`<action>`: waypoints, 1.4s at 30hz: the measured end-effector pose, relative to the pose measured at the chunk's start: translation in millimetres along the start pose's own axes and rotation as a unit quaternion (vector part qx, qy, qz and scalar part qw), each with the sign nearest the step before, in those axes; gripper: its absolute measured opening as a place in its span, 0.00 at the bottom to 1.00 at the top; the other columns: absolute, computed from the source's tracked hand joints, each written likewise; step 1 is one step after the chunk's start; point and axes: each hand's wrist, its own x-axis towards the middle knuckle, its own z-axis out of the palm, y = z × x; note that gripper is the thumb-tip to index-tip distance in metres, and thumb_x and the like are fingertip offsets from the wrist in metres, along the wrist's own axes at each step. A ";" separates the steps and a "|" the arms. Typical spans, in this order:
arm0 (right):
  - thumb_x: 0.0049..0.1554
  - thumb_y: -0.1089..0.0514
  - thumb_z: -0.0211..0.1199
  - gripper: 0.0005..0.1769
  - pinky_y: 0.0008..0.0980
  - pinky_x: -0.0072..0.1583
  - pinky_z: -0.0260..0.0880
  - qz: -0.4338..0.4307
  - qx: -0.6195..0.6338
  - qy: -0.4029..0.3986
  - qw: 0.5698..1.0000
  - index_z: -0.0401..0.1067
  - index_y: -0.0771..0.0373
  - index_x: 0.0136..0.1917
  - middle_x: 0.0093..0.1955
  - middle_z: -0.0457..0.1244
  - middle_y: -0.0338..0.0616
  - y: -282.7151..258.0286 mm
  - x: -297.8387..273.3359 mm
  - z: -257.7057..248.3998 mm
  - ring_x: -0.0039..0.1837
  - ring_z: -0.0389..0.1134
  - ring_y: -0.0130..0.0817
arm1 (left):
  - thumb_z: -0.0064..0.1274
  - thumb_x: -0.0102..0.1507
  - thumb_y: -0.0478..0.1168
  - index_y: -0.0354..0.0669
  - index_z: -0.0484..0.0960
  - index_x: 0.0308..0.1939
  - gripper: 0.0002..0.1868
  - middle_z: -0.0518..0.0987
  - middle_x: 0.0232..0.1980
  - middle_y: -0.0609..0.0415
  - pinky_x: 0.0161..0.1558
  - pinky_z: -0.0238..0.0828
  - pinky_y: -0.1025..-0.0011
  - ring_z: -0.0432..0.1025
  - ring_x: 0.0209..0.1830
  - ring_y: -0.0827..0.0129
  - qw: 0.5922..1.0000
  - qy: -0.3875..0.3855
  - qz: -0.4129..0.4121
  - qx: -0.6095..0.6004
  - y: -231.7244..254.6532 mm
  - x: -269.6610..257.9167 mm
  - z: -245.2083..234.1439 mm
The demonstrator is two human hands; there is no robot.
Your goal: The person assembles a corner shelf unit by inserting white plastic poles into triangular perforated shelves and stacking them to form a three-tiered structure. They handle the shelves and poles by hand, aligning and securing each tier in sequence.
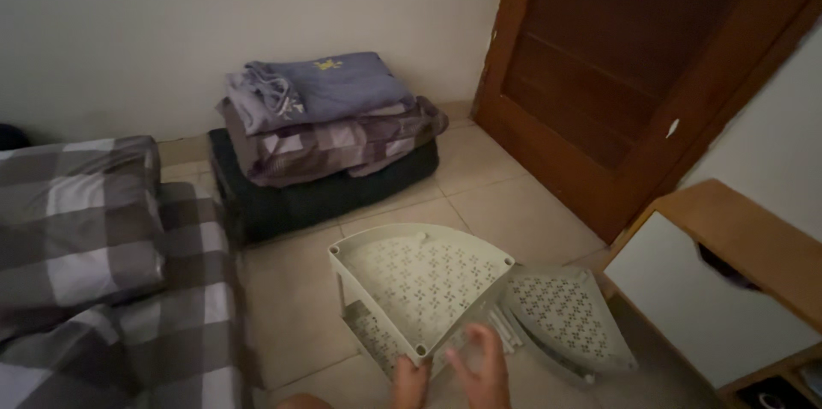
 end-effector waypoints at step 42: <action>0.67 0.48 0.50 0.17 0.34 0.39 0.62 0.128 0.108 0.006 0.986 0.67 0.63 0.44 0.29 0.59 0.41 -28.3 37.5 51.5 0.33 0.60 0.29 | 0.57 0.64 0.49 0.45 0.76 0.29 0.15 0.73 0.28 0.53 0.49 0.60 0.60 0.69 0.38 0.57 0.876 -0.015 0.423 0.233 230.7 -1.3 -61.5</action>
